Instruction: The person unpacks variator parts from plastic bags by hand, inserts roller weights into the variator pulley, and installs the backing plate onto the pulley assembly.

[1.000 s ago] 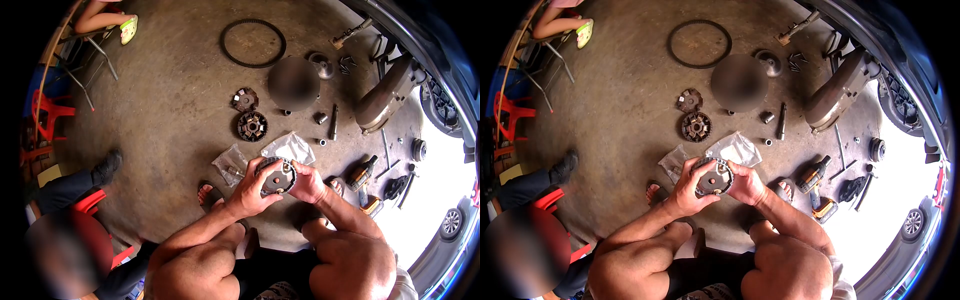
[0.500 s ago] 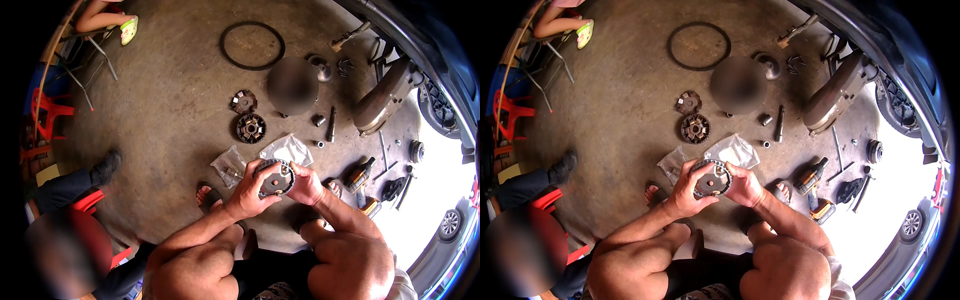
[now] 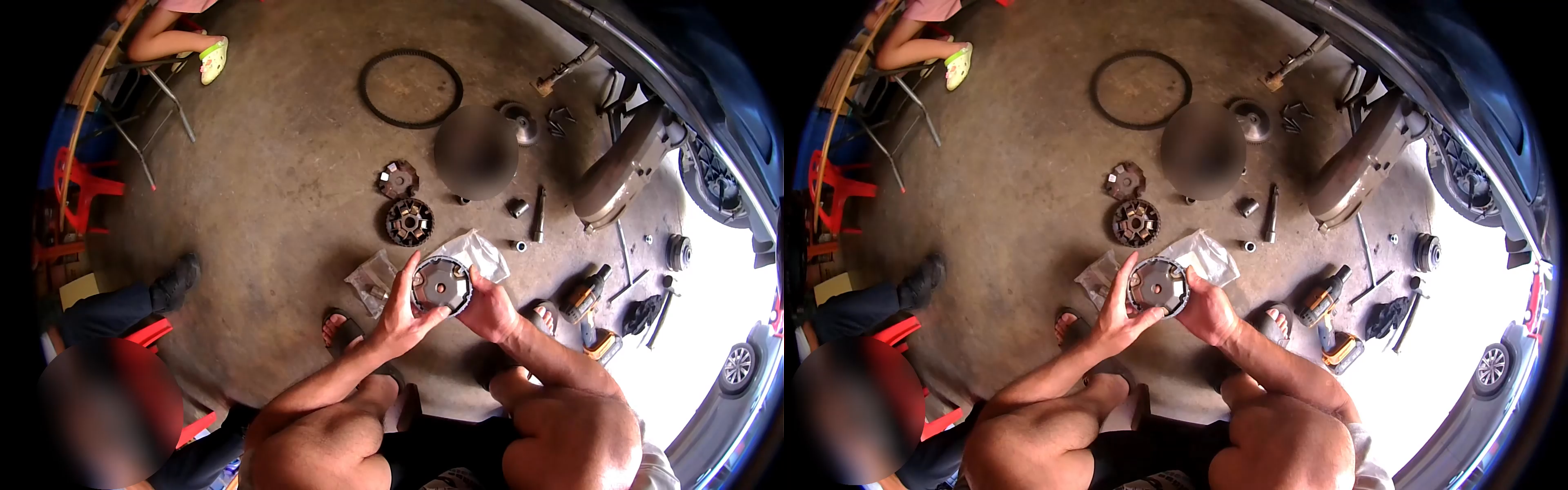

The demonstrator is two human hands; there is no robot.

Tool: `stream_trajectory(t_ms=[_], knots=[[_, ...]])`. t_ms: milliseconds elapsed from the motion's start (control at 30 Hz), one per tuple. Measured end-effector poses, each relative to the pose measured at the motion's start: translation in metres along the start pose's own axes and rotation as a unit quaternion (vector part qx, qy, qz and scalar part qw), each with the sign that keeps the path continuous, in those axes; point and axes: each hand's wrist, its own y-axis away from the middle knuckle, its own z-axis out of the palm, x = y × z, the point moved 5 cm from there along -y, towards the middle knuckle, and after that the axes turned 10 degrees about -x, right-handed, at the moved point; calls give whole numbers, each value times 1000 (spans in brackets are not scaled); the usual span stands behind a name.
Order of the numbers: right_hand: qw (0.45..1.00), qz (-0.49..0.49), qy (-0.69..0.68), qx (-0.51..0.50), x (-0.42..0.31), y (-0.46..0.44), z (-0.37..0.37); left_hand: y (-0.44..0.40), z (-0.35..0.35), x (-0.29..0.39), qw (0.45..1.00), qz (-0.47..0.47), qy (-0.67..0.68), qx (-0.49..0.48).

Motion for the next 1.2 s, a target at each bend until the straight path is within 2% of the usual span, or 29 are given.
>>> stream_trajectory(t_ms=[67, 100, 167, 233, 367, 433, 500, 567, 600, 667, 700, 733, 767, 833, 867, 933, 1033, 1100, 1167, 1200], knots=[[1000, 3, 7, -8, -1, 1, -2, 2, 5, -8, 979, -86, 185, 4], [1000, 5, 14, -16, -1, 2, -2, 2, 4, -9, 979, -87, 186, 3], [1000, 4, 22, -17, 0, 2, -3, 5, 6, -19, 961, -152, 231, -6], [999, 1, 32, -17, 0, 3, -4, 6, 7, -25, 962, -144, 231, 1], [1000, -1, 25, 7, 3, 4, -11, 2, 1, -23, 983, -107, 143, 35], [998, 14, 55, -5, 7, 4, -19, 6, 1, -31, 970, -200, 136, 15], [996, 21, 88, 16, 1, 6, -19, 10, 5, -40, 959, -209, 191, 15], [964, 36, 257, 67, -11, 10, -21, 13, 9, -46, 944, -218, 246, 17], [915, -20, 401, 41, -28, 7, -22, 15, 10, -47, 941, -218, 258, 23], [769, -171, 597, 154, -66, 15, -45, 17, 9, -49, 937, -218, 270, 31], [655, -198, 700, 206, -91, 24, -27, 17, 8, -49, 935, -213, 281, 34], [580, -193, 750, 251, -108, 30, -19, 18, 5, -50, 933, -209, 290, 38], [449, -244, 821, 255, -118, 33, -22, 19, 3, -48, 933, -210, 289, 41], [408, -179, 846, 295, -125, 35, -40, 15, -1, -41, 939, -213, 271, 23], [409, -179, 846, 292, -126, 36, -49, 14, -3, -38, 938, -214, 270, 26], [421, -100, 853, 293, -123, 31, -77, 10, -3, -34, 940, -202, 273, 23], [436, -138, 847, 272, -122, 29, -97, 10, -3, -31, 943, -196, 269, 25], [442, -168, 840, 266, -119, 29, -78, 10, -4, -28, 940, -202, 275, 20], [742, -151, 626, 186, -103, 23, -82, 9, -3, -25, 946, -175, 273, 7], [848, -150, 492, 130, -89, 14, -73, 8, -3, -22, 946, -167, 278, 15]])
